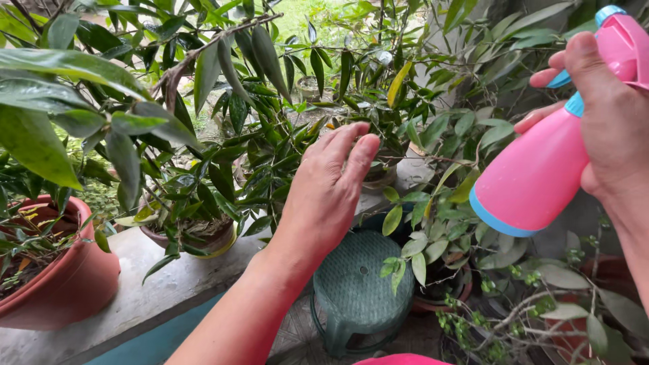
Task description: The person uses a pink spray bottle to mist water onto several potted plants arranged on a ledge. They hold the bottle in the right hand and occasionally use the left hand to adjust or separate leaves while spraying.
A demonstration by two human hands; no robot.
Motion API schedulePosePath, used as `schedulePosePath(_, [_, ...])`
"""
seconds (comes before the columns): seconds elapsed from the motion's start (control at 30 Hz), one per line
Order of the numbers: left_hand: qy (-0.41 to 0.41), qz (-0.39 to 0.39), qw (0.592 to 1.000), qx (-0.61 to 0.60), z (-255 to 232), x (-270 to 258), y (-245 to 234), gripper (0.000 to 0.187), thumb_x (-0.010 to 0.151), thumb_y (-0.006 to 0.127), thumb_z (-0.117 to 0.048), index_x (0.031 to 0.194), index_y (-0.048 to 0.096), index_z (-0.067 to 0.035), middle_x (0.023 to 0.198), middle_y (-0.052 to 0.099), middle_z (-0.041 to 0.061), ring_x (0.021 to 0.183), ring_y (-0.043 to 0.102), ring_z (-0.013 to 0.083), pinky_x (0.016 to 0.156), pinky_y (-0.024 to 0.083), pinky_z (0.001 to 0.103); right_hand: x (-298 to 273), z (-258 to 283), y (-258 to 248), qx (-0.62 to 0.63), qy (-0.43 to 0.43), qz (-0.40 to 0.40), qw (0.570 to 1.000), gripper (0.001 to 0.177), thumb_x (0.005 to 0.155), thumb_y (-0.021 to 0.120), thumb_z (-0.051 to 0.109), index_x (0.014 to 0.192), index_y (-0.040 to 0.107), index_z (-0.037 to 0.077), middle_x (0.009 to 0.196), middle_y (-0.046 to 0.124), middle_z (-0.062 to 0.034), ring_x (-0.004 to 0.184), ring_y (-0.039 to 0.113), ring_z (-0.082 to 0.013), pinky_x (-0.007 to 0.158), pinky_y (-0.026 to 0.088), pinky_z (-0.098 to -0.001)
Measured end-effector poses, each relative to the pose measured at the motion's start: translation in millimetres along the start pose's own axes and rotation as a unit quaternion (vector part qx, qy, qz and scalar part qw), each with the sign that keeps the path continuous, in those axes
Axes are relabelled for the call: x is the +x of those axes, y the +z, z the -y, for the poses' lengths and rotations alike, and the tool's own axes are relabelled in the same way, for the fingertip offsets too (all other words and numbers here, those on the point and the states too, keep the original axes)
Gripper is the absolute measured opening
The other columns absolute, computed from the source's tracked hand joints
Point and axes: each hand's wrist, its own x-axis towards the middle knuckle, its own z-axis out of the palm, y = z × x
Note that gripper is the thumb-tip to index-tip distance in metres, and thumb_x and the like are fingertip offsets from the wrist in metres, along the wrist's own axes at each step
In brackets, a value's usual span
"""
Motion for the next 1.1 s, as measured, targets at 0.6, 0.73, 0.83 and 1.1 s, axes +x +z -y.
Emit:
schedulePosePath(0.6, [0.059,-0.028,0.998,0.019,0.9,87.9,52.4,0.049,0.108,0.052,-0.041,0.134,0.064,-0.001,0.136,0.066,0.021,0.128,0.062,0.0356,0.107,0.049,0.041,103.0,-36.9,1.8,-0.008,0.055,-0.006,0.998,0.043,0.104,0.058,0.053,0.117,0.059,0.012,0.110,0.066,-0.0058,0.066,0.068,-0.0261,0.050,0.055,-0.0459])
schedulePosePath(0.73, [0.056,-0.031,0.998,0.027,3.0,93.8,61.1,0.049,0.107,0.053,-0.040,0.135,0.063,-0.001,0.137,0.065,0.022,0.130,0.061,0.0366,0.109,0.048,0.041,120.1,-45.0,3.2,-0.003,0.057,-0.003,0.998,0.043,0.104,0.058,0.053,0.111,0.058,0.011,0.102,0.064,-0.0072,0.065,0.067,-0.0235,0.053,0.056,-0.0432])
schedulePosePath(0.83, [0.062,-0.028,0.997,0.028,3.7,96.8,64.5,0.050,0.108,0.053,-0.039,0.136,0.063,0.001,0.140,0.063,0.022,0.132,0.059,0.0377,0.110,0.047,0.042,128.9,-49.0,3.8,0.007,0.050,0.001,0.999,0.042,0.105,0.059,0.052,0.107,0.056,0.011,0.097,0.061,-0.0074,0.063,0.066,-0.0234,0.053,0.056,-0.0427])
schedulePosePath(1.1, [0.034,-0.013,0.999,0.001,1.0,96.5,71.1,0.050,0.107,0.053,-0.039,0.134,0.063,0.001,0.138,0.065,0.020,0.128,0.062,0.0357,0.109,0.049,0.040,138.7,-51.0,7.0,0.011,0.034,0.009,0.999,0.041,0.106,0.059,0.051,0.103,0.056,0.010,0.092,0.060,-0.0084,0.061,0.066,-0.0237,0.049,0.055,-0.0413])
